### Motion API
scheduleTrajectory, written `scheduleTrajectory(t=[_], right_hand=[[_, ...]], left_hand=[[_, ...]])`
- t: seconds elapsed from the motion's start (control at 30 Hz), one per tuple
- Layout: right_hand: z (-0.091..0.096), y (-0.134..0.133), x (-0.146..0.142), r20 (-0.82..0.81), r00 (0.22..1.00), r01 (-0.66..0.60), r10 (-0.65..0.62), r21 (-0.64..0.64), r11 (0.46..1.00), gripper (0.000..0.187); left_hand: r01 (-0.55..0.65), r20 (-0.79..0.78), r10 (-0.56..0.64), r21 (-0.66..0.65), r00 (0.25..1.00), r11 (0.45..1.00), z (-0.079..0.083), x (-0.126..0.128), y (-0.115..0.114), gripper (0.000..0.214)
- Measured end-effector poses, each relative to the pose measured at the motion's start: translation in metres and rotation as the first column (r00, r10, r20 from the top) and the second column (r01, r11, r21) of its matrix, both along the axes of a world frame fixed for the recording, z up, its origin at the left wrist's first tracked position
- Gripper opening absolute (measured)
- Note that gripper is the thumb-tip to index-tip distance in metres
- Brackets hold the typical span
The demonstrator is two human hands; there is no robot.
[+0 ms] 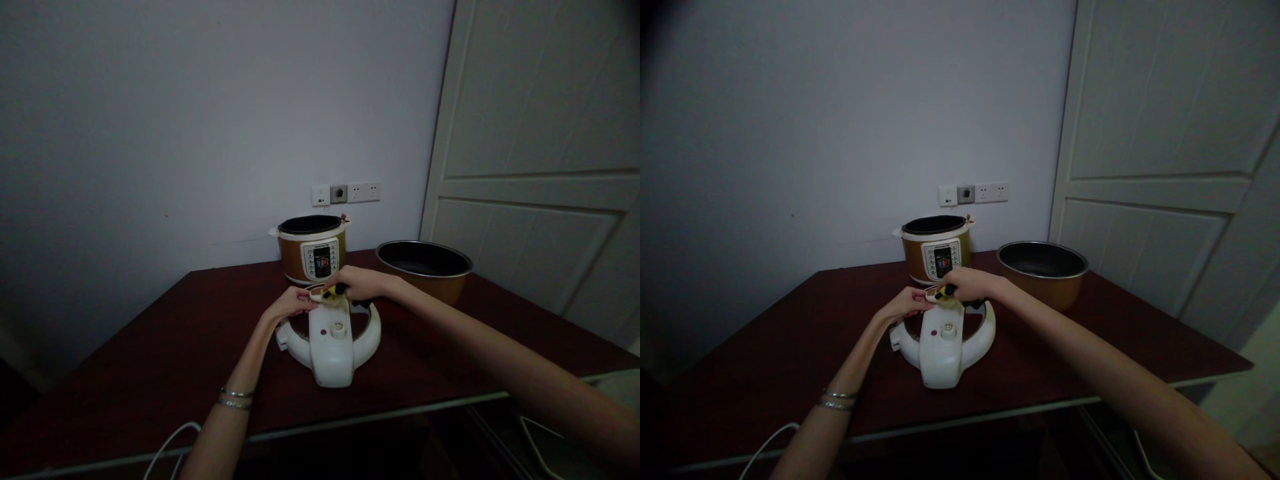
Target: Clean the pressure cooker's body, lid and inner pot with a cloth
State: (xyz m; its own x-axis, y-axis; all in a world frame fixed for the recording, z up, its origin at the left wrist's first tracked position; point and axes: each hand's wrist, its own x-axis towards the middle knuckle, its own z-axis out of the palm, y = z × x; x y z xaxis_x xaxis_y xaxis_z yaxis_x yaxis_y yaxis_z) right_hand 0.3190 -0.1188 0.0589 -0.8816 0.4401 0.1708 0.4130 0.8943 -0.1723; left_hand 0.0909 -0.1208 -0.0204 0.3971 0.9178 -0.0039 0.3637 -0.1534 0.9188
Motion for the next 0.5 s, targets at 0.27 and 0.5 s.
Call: scheduleTrajectory(t=[0.27,0.5], right_hand=[[-0.018,0.062,-0.02,-0.215,0.95,0.165,-0.225,-0.264,0.95,0.043],[-0.045,0.068,-0.002,-0.304,0.891,0.195,-0.338,-0.417,0.888,0.035]], left_hand=[[-0.096,0.042,0.093,0.057,0.995,0.994,0.001,0.006,-0.003,0.075],[-0.096,0.015,0.095,0.124,0.995,0.988,-0.002,0.009,0.001,0.062]])
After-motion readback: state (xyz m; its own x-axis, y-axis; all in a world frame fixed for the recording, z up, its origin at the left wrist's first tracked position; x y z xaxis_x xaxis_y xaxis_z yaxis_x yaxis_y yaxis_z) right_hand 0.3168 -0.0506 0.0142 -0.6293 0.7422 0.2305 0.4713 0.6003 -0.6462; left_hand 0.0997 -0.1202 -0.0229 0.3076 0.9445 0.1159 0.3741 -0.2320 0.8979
